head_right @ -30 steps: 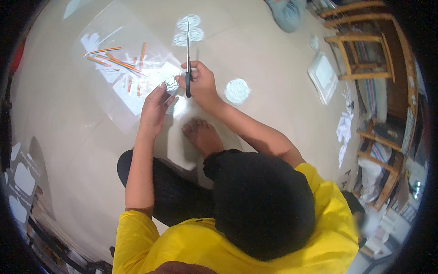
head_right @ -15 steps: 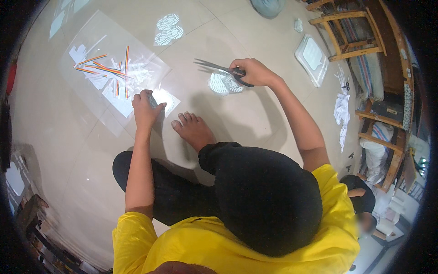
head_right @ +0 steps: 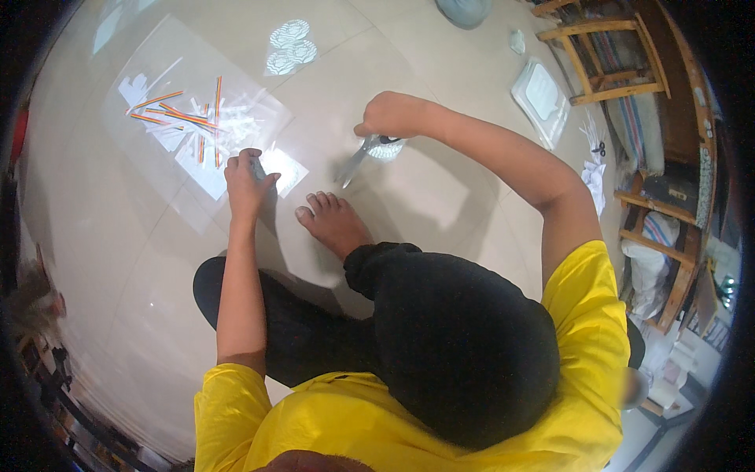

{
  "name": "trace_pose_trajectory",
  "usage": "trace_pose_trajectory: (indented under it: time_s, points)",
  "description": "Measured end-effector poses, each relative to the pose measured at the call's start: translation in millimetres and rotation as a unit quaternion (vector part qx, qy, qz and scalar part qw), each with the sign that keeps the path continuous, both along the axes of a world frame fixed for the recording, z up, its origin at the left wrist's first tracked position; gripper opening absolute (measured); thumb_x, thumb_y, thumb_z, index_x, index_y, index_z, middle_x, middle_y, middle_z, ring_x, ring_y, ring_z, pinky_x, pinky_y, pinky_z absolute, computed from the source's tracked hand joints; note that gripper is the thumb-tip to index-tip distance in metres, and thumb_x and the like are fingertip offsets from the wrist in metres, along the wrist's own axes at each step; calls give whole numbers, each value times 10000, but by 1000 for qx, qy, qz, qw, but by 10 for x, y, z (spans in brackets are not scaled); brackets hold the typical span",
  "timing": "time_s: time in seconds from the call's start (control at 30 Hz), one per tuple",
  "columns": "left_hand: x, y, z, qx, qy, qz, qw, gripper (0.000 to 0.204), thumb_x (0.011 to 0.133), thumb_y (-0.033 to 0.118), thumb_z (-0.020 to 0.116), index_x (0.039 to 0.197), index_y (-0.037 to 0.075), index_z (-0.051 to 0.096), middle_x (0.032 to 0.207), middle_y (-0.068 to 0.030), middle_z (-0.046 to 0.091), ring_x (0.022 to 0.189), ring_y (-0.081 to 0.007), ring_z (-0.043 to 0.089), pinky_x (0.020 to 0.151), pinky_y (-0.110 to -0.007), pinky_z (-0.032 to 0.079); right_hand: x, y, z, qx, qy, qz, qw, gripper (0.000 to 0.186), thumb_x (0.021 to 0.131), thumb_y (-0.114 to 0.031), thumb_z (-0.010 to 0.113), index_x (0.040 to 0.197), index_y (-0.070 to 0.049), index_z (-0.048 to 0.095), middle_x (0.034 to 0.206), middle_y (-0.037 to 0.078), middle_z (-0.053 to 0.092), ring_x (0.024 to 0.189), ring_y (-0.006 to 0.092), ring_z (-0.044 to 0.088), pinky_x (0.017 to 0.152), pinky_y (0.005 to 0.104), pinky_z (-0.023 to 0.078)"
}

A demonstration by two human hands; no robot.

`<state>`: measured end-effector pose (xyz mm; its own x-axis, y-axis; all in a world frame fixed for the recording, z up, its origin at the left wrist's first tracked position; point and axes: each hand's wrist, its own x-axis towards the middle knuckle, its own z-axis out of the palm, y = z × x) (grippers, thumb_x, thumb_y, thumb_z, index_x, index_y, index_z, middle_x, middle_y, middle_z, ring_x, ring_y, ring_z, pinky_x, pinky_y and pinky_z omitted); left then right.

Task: The person sits on the floor and uses scissors to cut out circular paper shapes with a patterned design. They handle the paper with one hand and the scissors with the other, placing the cut pieces on the floor.

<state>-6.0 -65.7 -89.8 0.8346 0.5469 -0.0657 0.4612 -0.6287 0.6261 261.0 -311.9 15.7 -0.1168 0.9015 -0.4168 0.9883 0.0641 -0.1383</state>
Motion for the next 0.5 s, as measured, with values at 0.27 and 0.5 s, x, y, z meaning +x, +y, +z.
trace_pose_trajectory:
  time_s: [0.27, 0.5]
  points:
    - [-28, 60, -40, -15, -29, 2, 999, 493, 676, 112, 944, 1086, 99, 670, 1131, -134, 606, 1093, -376, 579, 919, -476, 511, -78, 3, 52, 86, 65, -95, 990, 308, 862, -95, 730, 1159, -120, 653, 1060, 88, 716, 1095, 290, 674, 865, 429, 558]
    - [-35, 292, 200, -195, -21, 69, 978, 470, 776, 75, 917, 1163, 61, 650, 966, -97, 727, 853, -261, 714, 804, -364, 548, -453, 207, -32, 163, 254, -353, 885, 511, 812, -79, 861, 1274, -92, 644, 1133, 78, 760, 1037, 242, 727, 925, 361, 573]
